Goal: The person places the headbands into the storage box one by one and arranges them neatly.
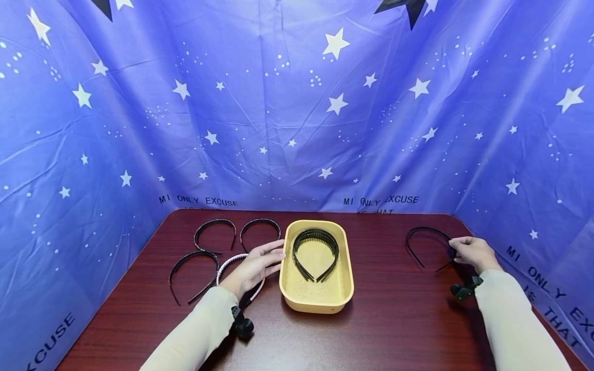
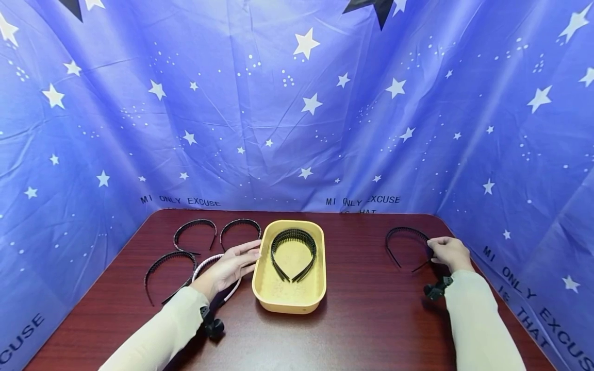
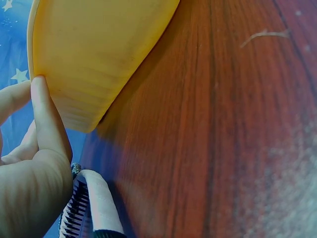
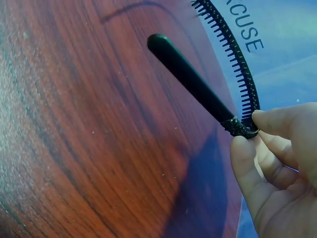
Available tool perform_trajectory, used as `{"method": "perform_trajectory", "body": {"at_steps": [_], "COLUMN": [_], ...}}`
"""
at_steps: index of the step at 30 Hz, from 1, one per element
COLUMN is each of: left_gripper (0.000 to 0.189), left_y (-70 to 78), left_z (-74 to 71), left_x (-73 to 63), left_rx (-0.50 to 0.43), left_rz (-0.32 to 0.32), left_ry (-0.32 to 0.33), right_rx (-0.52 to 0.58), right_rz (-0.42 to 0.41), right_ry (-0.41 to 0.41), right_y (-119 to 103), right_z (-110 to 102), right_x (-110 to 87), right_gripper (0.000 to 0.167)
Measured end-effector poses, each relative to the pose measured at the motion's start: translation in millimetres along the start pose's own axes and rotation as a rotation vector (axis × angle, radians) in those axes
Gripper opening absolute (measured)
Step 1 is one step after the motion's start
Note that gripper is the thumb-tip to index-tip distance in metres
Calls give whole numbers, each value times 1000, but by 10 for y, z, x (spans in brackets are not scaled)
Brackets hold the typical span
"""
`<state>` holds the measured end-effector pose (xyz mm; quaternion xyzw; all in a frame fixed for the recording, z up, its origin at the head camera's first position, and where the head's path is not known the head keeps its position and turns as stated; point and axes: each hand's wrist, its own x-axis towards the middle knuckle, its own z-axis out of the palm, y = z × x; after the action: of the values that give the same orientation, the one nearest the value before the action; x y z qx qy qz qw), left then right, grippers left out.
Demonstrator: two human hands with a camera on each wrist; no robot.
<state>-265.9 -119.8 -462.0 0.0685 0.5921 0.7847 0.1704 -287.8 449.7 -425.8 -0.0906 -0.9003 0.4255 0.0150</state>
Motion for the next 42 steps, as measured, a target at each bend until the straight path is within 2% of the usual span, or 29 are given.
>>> {"method": "perform_trajectory", "body": {"at_steps": [14,30,42], "left_gripper": [57,56,56], "left_y": [-10,-7,-3], "left_z": [0,4,-1], "left_x": [2,14,5], "left_rx": [4,-13,-17], "left_rz": [0,1,0], "left_ry": [9,20,25], "right_rx": [21,92,61], "right_rz": [-115,-176,-244], "right_ry": [-34,-77,-94], "right_y": [-261,-511,-787], "right_z": [61,208,345], "right_x": [-24,21,10], "right_gripper": [51,46,43]}}
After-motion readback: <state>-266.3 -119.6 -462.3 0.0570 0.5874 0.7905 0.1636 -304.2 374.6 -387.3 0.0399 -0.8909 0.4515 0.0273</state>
